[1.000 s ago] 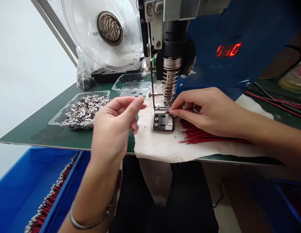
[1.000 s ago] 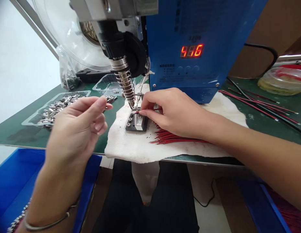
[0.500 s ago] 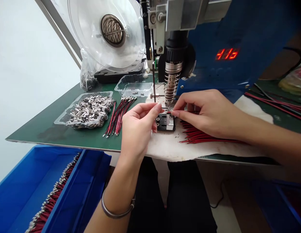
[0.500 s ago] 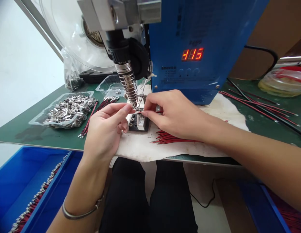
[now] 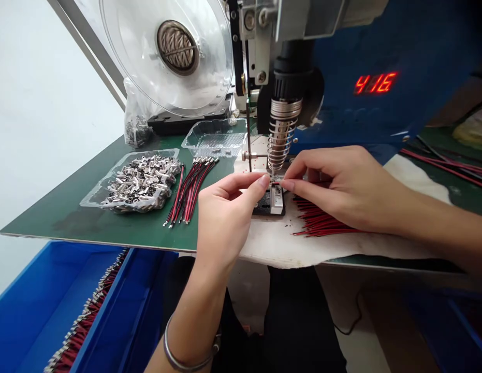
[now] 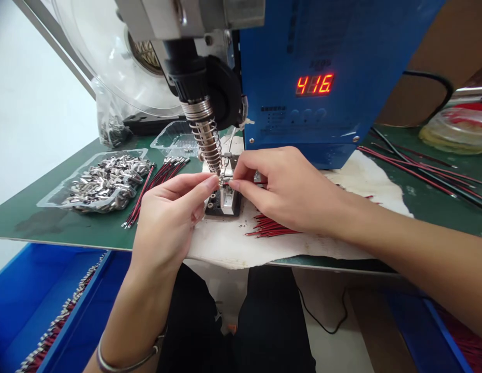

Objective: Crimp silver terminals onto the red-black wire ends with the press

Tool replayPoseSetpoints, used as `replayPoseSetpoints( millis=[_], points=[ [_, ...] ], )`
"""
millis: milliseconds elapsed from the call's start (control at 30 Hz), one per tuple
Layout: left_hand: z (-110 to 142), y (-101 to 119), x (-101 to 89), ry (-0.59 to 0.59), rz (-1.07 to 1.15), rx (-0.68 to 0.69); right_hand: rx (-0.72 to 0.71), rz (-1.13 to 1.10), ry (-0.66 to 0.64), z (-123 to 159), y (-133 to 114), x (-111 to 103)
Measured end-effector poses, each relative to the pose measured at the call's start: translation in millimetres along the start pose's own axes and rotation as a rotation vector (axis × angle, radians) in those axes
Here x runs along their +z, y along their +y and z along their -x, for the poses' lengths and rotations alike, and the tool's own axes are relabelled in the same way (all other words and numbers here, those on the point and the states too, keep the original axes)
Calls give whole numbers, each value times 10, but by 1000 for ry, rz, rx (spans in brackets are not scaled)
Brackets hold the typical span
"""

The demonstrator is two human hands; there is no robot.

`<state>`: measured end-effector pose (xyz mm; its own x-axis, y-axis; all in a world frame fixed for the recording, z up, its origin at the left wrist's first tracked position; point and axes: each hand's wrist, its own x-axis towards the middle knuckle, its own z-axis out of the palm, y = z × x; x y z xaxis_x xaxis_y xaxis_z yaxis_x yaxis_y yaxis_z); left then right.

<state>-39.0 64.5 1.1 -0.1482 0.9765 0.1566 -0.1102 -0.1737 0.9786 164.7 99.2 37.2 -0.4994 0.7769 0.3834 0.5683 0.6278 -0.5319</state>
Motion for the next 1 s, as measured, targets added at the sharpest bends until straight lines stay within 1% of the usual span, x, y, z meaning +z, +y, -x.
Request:
replayPoseSetpoints(
  millis=[200,400,567,900,1000],
  points=[
    [3,-6,5,3,-60,8,14,18,6,8,-25,15],
    [-2,-12,12,12,-62,29,105,-3,52,43,-56,52],
    [8,-29,-4,-4,-42,25,144,-18,65,64,-88,65],
    [8,-10,13,20,-56,6,169,-23,76,77,-95,86],
    [22,-3,14,15,-65,18,162,-15,108,79,-94,91]
  ],
)
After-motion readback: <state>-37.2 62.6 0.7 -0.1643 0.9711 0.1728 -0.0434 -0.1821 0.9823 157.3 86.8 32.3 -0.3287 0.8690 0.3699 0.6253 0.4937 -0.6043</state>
